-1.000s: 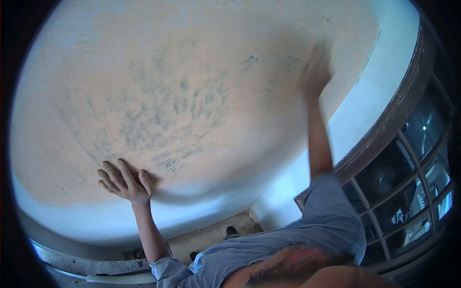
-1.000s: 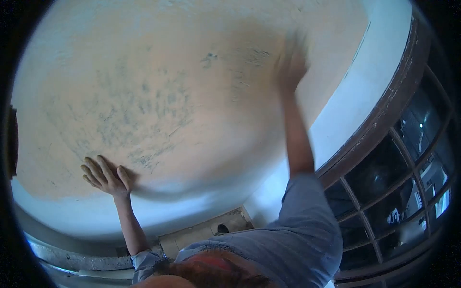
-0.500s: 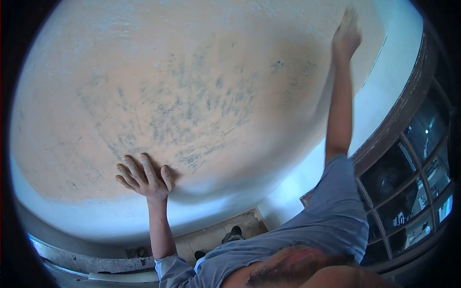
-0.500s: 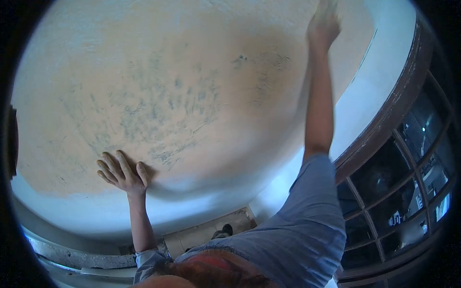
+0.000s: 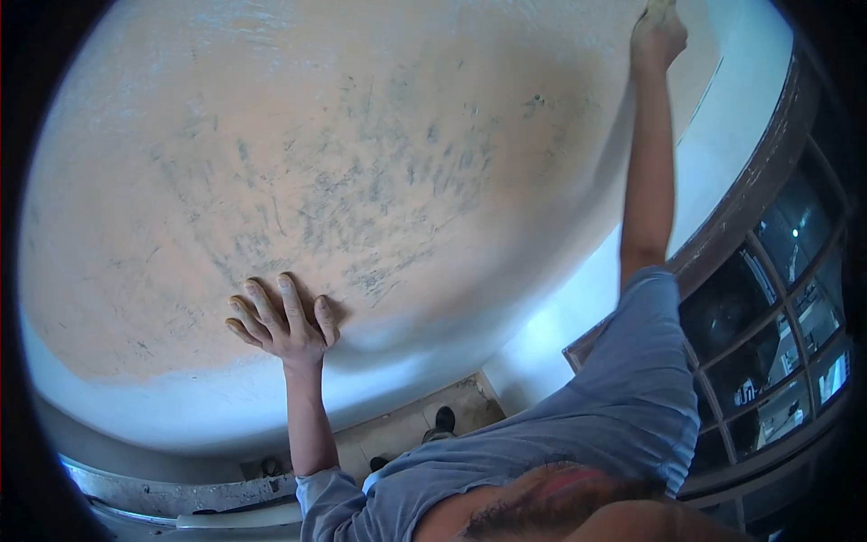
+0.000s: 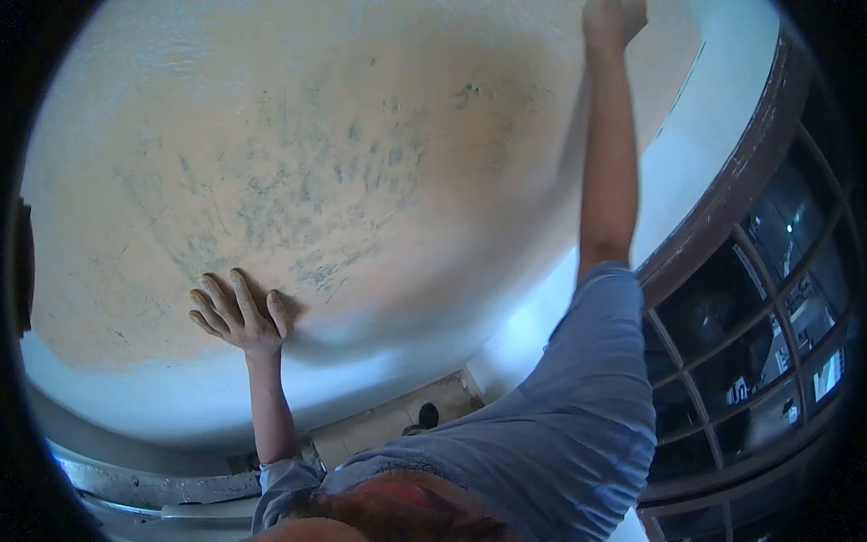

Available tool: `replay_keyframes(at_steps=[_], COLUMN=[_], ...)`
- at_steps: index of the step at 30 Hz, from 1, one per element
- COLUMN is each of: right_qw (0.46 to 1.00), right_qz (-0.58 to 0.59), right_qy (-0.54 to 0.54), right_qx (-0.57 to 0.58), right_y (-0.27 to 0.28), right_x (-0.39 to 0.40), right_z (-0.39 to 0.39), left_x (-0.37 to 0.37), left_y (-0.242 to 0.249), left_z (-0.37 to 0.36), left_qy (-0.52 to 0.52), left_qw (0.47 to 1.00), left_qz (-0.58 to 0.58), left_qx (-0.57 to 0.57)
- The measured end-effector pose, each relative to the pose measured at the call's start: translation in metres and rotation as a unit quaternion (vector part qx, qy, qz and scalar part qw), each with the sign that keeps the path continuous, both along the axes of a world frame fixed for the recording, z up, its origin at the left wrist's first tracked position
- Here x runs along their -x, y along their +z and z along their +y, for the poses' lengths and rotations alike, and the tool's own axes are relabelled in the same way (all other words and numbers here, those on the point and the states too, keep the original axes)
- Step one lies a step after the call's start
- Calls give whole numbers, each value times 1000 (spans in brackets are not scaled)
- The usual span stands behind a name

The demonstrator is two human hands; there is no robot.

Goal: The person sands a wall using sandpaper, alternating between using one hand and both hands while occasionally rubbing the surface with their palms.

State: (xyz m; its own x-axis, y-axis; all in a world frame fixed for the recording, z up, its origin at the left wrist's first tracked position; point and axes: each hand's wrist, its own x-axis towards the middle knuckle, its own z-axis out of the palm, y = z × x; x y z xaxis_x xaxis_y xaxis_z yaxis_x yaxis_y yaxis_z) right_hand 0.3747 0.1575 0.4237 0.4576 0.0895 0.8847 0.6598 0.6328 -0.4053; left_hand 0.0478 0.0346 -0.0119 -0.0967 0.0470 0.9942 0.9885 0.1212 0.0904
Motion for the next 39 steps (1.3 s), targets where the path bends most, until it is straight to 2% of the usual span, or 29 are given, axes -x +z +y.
replay_keyframes(at_steps=[1, 2, 3, 6, 7, 9, 10, 11, 12, 13, 14, 15, 16, 17, 18, 19, 20, 21, 22, 23, 24, 26, 28, 30, 31, 33, 35, 37, 39], right_qw=[973, 893, 981, 952, 951, 975, 975, 964, 885, 956, 895, 895, 976, 998, 985, 929, 976, 976, 952, 889, 891, 916, 913, 911, 873, 970, 973, 966, 962], right_qz=[-137, -272, -178, -304, -306, -122, -118, -242, -353, -229, -318, -320, -148, 34, -122, -273, -120, -126, -270, -402, -402, -390, -398, -297, -376, -167, -185, -216, -269], right_qy=[-175, -338, -72, -24, -18, 116, 117, -95, -300, -180, -312, -311, -161, -4, -123, -234, -93, -89, -140, -184, -173, -39, -28, -190, -256, -2, 0, -53, -36], right_qx=[-61, -119, -25, -28, -29, 142, 145, 51, -46, 46, -23, -23, 12, 48, -16, -82, 156, 151, 13, -122, -123, -83, -90, 213, -177, -178, -137, 129, -3], right_y=[-46, -98, -163, -369, -359, -315, -271, -220, -152, -83, -21, -4, -5, -11, -55, -97, -155, -248, -333, -391, -392, -362, -261, -143, -80, -29, -66, -196, -313], right_x=[-32, -64, -14, -6, 1, 15, -2, -29, -70, -76, -87, -53, 1, 28, -13, -50, 10, 6, -10, -26, -8, 17, 25, 25, -21, 50, 54, 70, 86], right_z=[38, 76, 27, 14, 8, -20, -1, 22, 65, 72, 73, 42, 2, -19, 27, 73, 10, 18, 33, 88, 63, 12, -9, -4, 55, 8, 17, -18, -23], left_x=[0, -1, 0, -2, -2, 0, 0, -1, -1, -1, -2, -2, -1, -2, -3, -3, -3, -2, -2, -2, -2, 0, -2, -2, -3, -3, -4, -2, 1], left_y=[0, 1, 2, 3, 2, 8, 8, 1, 0, 0, 1, 1, 1, 0, -1, -1, 0, 0, -1, -3, -1, -1, 0, 1, 3, 5, 5, 5, -2], left_z=[-2, -2, -2, -3, -2, -2, -4, -1, -2, -3, -1, 0, 1, 1, -1, -2, -1, 1, 3, 1, -1, -1, -1, -2, -2, 0, -1, -3, -1], left_qy=[-6, -7, -7, -13, -15, -11, -16, -8, -8, -9, -11, -10, -8, -8, -10, -10, -7, -2, -7, -12, -12, -14, -14, -8, -7, 0, -4, -8, -9], left_qw=[1000, 1000, 1000, 1000, 1000, 1000, 999, 1000, 1000, 1000, 1000, 1000, 1000, 1000, 1000, 1000, 1000, 1000, 1000, 1000, 1000, 1000, 1000, 1000, 1000, 1000, 1000, 1000, 1000], left_qz=[1, 2, 3, -4, -6, 10, 22, -2, -4, -7, -11, -12, -12, -12, -14, -15, -17, -22, -22, -20, -15, -8, -2, 3, 5, 8, 15, 16, 6], left_qx=[7, 4, -3, 3, 0, -10, -16, -7, -2, 0, -1, 0, -6, -10, -7, -1, 2, -2, -2, 5, 1, 0, -1, 3, -6, -12, -4, -6, 5])
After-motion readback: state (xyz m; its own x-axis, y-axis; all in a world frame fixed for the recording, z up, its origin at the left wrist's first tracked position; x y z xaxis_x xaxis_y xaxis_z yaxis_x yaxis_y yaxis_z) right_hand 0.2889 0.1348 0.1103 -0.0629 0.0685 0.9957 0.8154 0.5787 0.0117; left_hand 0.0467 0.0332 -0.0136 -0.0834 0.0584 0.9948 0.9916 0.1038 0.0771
